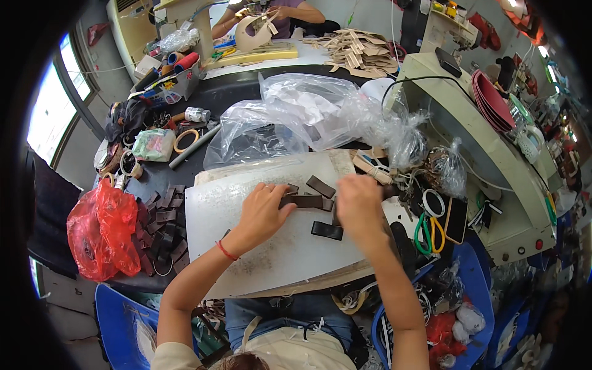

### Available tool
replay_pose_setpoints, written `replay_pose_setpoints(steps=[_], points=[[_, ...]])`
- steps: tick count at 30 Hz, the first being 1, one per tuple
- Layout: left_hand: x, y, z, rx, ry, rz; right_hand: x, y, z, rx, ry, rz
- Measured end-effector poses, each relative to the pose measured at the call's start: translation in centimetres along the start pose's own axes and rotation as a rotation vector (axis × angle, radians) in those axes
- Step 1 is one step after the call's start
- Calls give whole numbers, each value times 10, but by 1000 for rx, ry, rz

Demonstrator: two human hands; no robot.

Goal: The person uses a hammer and a metal punch to drive fasteners through small rectangular leather pieces placed on a white board. They then attach metal buckle frames to the prepared leather pieces, completing the assembly of several buckles.

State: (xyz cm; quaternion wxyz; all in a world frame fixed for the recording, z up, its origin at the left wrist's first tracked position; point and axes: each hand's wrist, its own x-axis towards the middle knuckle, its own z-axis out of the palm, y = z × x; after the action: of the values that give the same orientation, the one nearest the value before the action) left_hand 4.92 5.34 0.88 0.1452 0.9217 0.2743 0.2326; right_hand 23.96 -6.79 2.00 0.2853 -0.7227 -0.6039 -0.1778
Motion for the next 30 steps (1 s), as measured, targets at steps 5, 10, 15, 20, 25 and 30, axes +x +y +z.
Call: replay_pose_setpoints(steps=[5, 10, 15, 20, 25, 30], points=[[-18, -20, -17, -18, -28, 28, 4, -8, 26, -4, -173, 126], [-54, -19, -53, -79, -144, 31, -2, -37, 3, 282, -52, 126], [-120, 10, -78, -107, -219, -62, -85, -85, -20, 303, -155, -213], [-132, 7, -100, -196, 17, -280, -78, -72, -30, 267, -144, -40], [-124, -29, -84, -302, 107, -359, -72, -49, -21, 284, -151, 141], [-114, -43, -82, -432, -81, -290, -54, -78, -11, 541, -345, -19]])
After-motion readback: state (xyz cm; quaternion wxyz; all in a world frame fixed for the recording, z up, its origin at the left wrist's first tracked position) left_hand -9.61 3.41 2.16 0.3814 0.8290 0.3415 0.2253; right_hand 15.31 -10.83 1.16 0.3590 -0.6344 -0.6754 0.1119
